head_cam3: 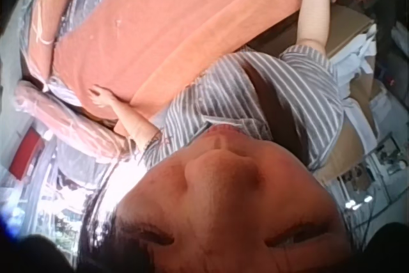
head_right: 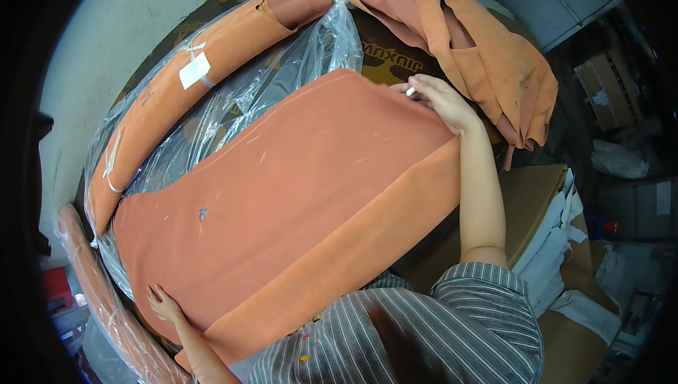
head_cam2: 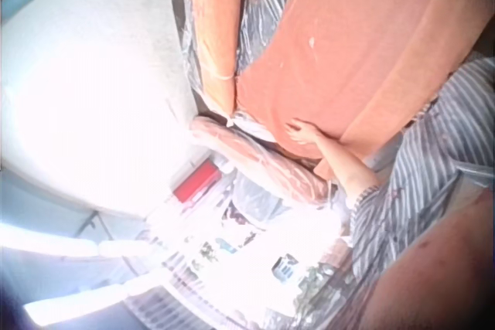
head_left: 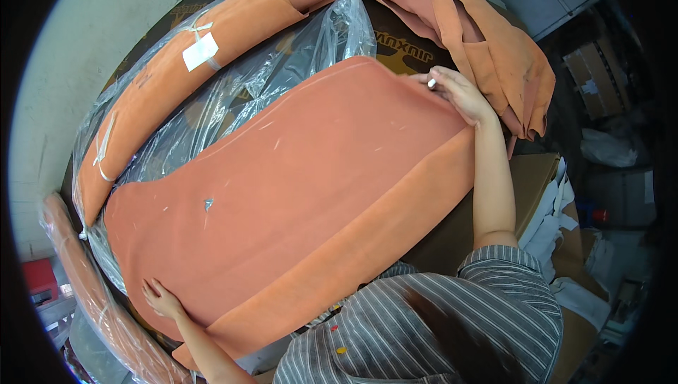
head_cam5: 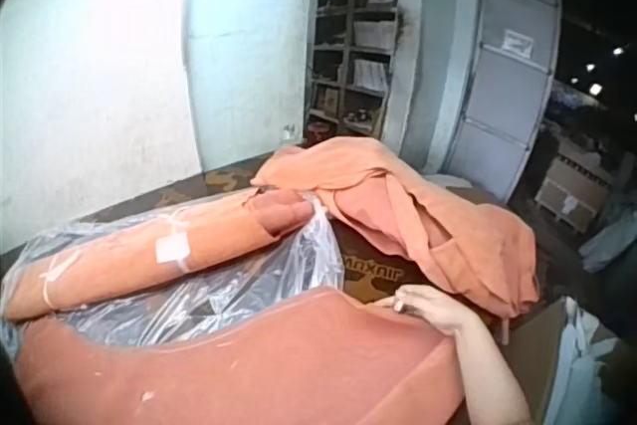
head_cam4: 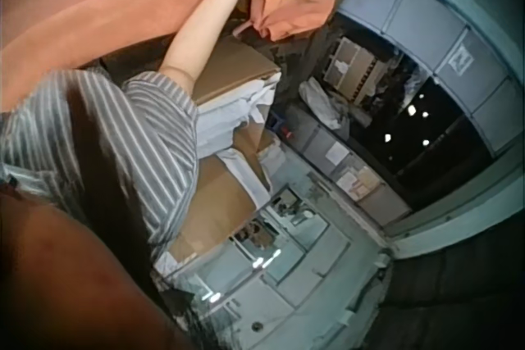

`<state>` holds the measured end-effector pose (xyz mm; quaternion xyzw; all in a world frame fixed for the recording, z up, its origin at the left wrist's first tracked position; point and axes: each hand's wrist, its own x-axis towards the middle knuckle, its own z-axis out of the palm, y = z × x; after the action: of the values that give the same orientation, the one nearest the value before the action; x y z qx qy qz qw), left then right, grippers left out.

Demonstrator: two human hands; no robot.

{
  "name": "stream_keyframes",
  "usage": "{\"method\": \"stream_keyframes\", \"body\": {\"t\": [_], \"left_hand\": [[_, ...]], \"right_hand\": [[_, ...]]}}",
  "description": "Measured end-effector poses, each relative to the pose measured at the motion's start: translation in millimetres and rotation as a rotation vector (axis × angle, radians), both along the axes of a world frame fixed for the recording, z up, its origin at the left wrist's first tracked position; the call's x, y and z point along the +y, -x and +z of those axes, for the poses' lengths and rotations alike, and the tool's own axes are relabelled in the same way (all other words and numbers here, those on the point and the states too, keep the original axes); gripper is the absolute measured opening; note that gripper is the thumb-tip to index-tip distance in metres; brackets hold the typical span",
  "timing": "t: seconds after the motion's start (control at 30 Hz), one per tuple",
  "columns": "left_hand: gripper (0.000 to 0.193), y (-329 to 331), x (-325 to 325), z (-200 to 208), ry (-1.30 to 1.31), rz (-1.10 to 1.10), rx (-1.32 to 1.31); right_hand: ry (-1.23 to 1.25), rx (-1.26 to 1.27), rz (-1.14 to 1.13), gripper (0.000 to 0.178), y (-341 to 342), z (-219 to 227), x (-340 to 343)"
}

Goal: The person unfolds a large piece of salmon-colored fabric on a table, smooths it out, and uses a white marking tool to draw lines and shapes on the surface. The person repeatedly lifts and repositions the fabric to continue marking different sections.

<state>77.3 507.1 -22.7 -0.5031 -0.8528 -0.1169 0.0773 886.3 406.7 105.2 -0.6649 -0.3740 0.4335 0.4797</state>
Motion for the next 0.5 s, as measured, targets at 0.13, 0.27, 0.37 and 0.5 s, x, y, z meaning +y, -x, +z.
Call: {"method": "stream_keyframes", "body": {"t": [0.13, 0.27, 0.37, 0.5], "left_hand": [[0.06, 22, 0, -5, -0.024, -0.021, -0.027], [0.062, 33, 4, -8, -0.024, -0.039, -0.051], [0.062, 27, 5, -3, -0.026, -0.05, -0.062], [0.061, 39, 11, -10, -0.056, -0.074, -0.02]], "right_hand": [[-0.006, 0.152, 0.175, 0.034, 14, -2, -16], [0.105, -0.271, -0.021, 0.035, -5, -41, -12], [0.069, -0.498, 0.118, 0.036, -6, -40, -4], [0.004, -0.521, 0.166, 0.035, -13, -53, 12]]}}
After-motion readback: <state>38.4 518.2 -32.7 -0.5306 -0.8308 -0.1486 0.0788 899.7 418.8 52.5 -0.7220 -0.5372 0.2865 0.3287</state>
